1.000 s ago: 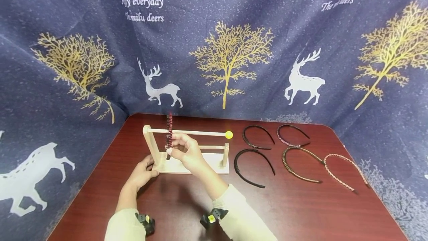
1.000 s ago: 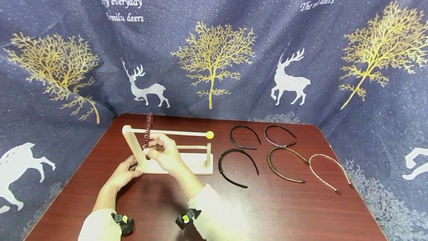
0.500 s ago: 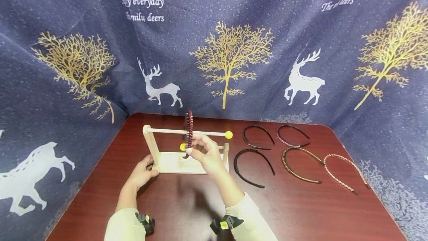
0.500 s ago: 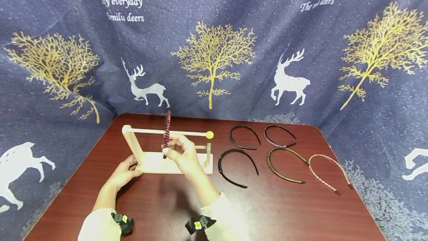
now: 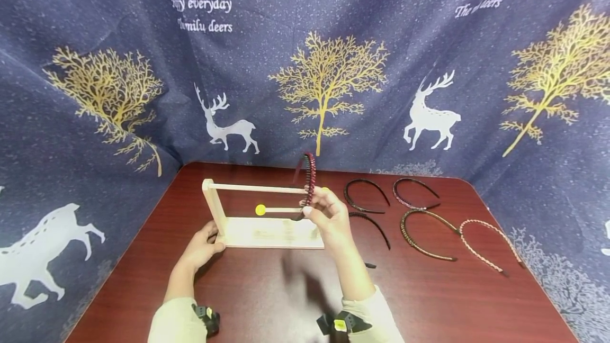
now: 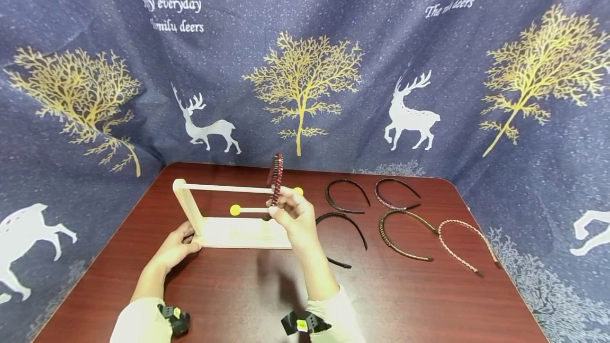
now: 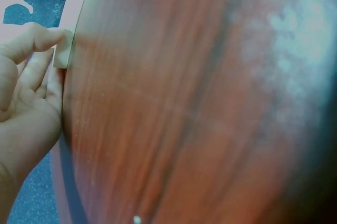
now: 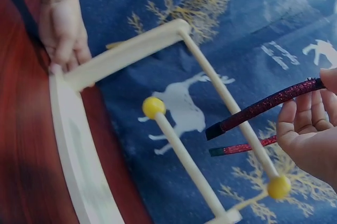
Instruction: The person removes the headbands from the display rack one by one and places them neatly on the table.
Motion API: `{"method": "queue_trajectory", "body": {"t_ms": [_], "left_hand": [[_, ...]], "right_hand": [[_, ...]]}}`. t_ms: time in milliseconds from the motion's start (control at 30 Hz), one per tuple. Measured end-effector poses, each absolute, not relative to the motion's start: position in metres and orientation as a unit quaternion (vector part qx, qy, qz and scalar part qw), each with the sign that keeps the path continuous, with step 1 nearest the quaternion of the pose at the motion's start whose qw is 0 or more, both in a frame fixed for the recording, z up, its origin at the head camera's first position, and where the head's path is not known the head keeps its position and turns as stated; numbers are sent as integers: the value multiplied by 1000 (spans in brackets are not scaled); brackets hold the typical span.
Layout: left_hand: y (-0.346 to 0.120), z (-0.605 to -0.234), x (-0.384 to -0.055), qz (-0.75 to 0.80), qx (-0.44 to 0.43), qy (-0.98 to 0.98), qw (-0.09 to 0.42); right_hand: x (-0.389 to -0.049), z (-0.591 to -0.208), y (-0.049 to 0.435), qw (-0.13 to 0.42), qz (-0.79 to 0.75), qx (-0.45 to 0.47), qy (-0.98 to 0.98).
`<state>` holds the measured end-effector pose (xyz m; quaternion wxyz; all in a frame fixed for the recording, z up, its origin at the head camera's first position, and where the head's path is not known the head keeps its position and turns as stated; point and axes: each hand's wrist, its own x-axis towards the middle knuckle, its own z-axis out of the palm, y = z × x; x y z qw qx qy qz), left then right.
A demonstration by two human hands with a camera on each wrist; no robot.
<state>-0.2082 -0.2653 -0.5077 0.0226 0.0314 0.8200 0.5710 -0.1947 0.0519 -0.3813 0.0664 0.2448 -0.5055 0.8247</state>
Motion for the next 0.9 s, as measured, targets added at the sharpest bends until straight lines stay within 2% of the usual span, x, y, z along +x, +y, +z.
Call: {"method": "queue_trajectory", "body": {"t_ms": [267, 533, 900], "left_hand": [[-264, -506, -209, 569, 30, 822, 19], [-265, -507, -208, 568, 23, 822, 22], [-264, -508, -208, 568, 25, 822, 15]], "right_hand": [[-183, -382, 74, 122, 820, 263, -493], [-170, -388, 89, 201, 832, 224, -467], [-157, -398, 115, 225, 825, 221, -468]]}}
